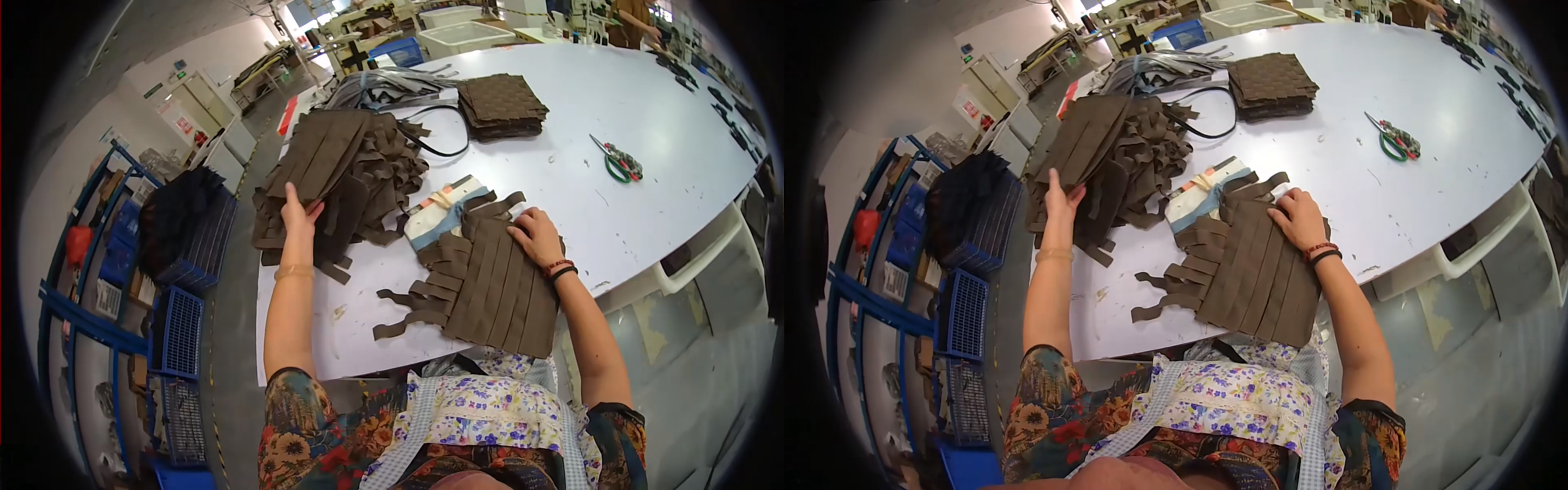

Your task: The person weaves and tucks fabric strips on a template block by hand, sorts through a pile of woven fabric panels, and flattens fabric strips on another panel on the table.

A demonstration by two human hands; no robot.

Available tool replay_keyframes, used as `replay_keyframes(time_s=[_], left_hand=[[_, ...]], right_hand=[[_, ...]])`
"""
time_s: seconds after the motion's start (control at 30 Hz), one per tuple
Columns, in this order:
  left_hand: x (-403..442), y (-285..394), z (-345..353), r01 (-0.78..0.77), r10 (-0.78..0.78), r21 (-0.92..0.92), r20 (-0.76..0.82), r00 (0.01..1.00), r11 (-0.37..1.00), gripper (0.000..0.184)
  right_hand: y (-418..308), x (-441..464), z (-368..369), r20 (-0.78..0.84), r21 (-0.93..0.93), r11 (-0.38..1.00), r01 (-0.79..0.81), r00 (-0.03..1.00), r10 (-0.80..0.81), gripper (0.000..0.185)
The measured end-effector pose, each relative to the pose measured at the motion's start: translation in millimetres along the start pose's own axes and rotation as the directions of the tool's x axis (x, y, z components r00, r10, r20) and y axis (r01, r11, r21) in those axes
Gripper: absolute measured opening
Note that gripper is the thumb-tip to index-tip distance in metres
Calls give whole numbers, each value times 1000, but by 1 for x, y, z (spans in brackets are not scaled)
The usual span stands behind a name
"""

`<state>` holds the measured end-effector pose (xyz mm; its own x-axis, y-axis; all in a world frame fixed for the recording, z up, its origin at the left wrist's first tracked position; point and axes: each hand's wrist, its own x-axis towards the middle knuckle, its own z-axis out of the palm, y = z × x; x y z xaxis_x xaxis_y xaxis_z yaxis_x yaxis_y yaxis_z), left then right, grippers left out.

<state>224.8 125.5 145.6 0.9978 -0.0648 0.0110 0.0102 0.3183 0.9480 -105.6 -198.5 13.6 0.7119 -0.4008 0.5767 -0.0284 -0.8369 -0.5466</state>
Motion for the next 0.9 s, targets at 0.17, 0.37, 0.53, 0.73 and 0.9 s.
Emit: replay_keyframes(time_s=[0.17,0.37,0.53,0.73,0.9], left_hand=[[-61,-45,-13,-545,819,788,93,566,287,38],[-147,-90,43,-816,390,403,732,559,413,17],[-130,-117,95,-894,281,381,854,438,236,29],[-124,-147,131,-970,312,230,919,242,75,39],[-147,-160,116,-845,5,535,845,535,-6,57]], right_hand=[[-2,-3,-3,9,4,1000,-14,1000,14,27],[-2,2,-11,133,106,950,-293,951,279,34],[-8,-5,-13,173,95,965,-245,959,226,33],[-11,-11,-20,152,83,973,-216,968,202,30],[-15,-23,-31,142,92,974,-209,971,194,29]])
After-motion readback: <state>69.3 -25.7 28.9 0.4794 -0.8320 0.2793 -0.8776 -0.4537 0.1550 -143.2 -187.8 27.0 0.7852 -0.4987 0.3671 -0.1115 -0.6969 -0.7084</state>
